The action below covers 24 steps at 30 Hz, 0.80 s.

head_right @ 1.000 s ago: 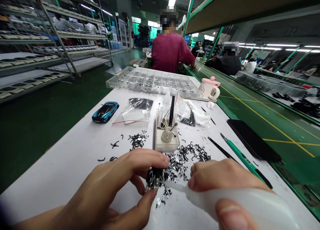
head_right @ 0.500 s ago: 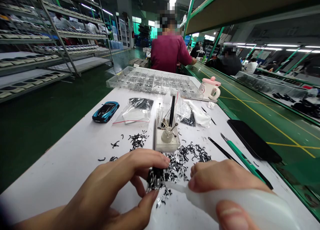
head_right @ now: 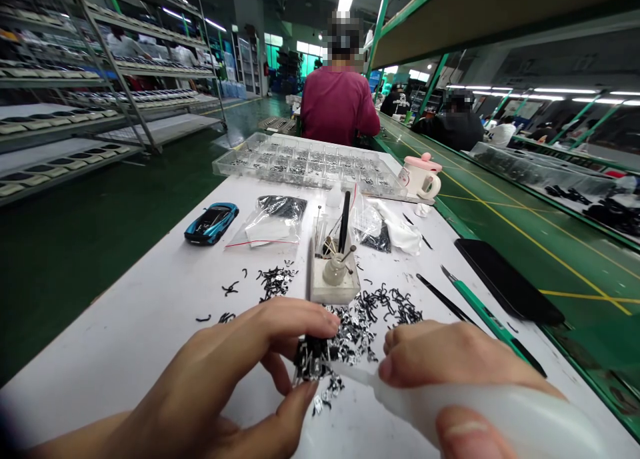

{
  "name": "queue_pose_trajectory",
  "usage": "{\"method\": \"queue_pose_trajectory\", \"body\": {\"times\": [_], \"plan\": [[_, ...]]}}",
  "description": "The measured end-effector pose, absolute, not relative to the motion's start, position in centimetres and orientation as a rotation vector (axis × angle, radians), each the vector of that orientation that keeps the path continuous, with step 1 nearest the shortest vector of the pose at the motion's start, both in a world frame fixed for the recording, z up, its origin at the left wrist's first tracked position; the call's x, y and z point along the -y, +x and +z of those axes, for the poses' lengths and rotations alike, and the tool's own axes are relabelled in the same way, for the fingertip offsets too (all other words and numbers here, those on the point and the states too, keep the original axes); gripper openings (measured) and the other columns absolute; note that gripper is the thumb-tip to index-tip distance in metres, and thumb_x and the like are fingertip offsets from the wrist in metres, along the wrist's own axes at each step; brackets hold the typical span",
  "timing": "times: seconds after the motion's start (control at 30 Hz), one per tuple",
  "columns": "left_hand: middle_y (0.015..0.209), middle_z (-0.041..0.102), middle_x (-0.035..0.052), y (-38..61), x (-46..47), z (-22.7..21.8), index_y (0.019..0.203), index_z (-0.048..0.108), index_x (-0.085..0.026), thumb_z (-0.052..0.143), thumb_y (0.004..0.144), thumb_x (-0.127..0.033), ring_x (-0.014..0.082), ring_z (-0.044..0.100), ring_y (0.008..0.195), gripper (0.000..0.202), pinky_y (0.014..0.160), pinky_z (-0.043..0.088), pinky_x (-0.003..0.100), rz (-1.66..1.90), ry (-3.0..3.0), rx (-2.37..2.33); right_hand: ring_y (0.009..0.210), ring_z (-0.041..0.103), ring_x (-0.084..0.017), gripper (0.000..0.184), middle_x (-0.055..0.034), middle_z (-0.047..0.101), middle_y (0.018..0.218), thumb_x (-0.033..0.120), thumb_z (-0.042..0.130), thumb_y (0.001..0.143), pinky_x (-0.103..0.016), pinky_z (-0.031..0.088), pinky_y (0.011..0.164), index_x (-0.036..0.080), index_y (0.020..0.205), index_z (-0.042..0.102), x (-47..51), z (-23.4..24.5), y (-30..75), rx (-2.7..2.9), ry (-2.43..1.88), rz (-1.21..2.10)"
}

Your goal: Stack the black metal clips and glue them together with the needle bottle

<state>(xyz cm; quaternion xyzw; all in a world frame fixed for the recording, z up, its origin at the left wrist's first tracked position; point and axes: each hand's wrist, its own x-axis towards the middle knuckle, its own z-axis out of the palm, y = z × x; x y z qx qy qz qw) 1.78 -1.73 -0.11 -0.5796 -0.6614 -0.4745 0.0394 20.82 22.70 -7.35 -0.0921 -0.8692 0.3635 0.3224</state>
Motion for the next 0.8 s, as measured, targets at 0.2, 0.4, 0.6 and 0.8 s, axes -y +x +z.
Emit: {"method": "queue_pose_trajectory", "body": {"times": [0.2,0.4,0.6,0.8], "plan": [[0.111,0.073,-0.0054,1.8,1.8,-0.1,0.121,0.05,-0.022,0.057,0.079,-0.001,0.0047,0.067,0.069,0.048,0.092,0.058,0.012,-1.451,-1.738,2.018,0.05,0.059,-0.033,0.025,-0.0065,0.056,0.057,0.057,0.074,0.071,-0.051,0.05,0.049,0.035,0.083,0.074,-21.2,-6.0,19.4,2.111,-0.144,1.047],[0.108,0.073,-0.0042,1.8,1.7,-0.4,0.121,0.049,-0.022,0.057,0.078,-0.004,0.0052,0.064,0.063,0.048,0.086,0.06,0.014,-1.472,-1.801,1.902,0.041,0.05,-0.027,0.028,-0.0064,0.057,0.059,0.06,0.076,0.071,-0.047,0.043,0.04,0.035,0.081,0.075,-22.1,-6.2,20.1,2.172,-0.186,1.098],[0.111,0.073,-0.003,1.3,1.5,-0.6,0.122,0.048,-0.022,0.057,0.078,-0.002,0.006,0.066,0.066,0.049,0.091,0.06,0.017,-1.47,-1.818,1.942,0.043,0.053,-0.03,0.026,-0.0069,0.056,0.058,0.059,0.072,0.073,-0.048,0.045,0.041,0.034,0.08,0.074,-21.5,-5.6,19.3,2.181,-0.164,1.084],[0.11,0.073,-0.0035,1.6,1.8,-0.5,0.122,0.049,-0.022,0.057,0.079,-0.003,0.0058,0.068,0.07,0.048,0.069,0.059,0.009,-1.466,-1.784,1.997,0.054,0.061,-0.036,0.029,-0.0066,0.052,0.055,0.061,0.076,0.069,-0.051,0.051,0.05,0.034,0.08,0.072,-21.8,-6.4,19.9,2.14,-0.182,1.033]]}}
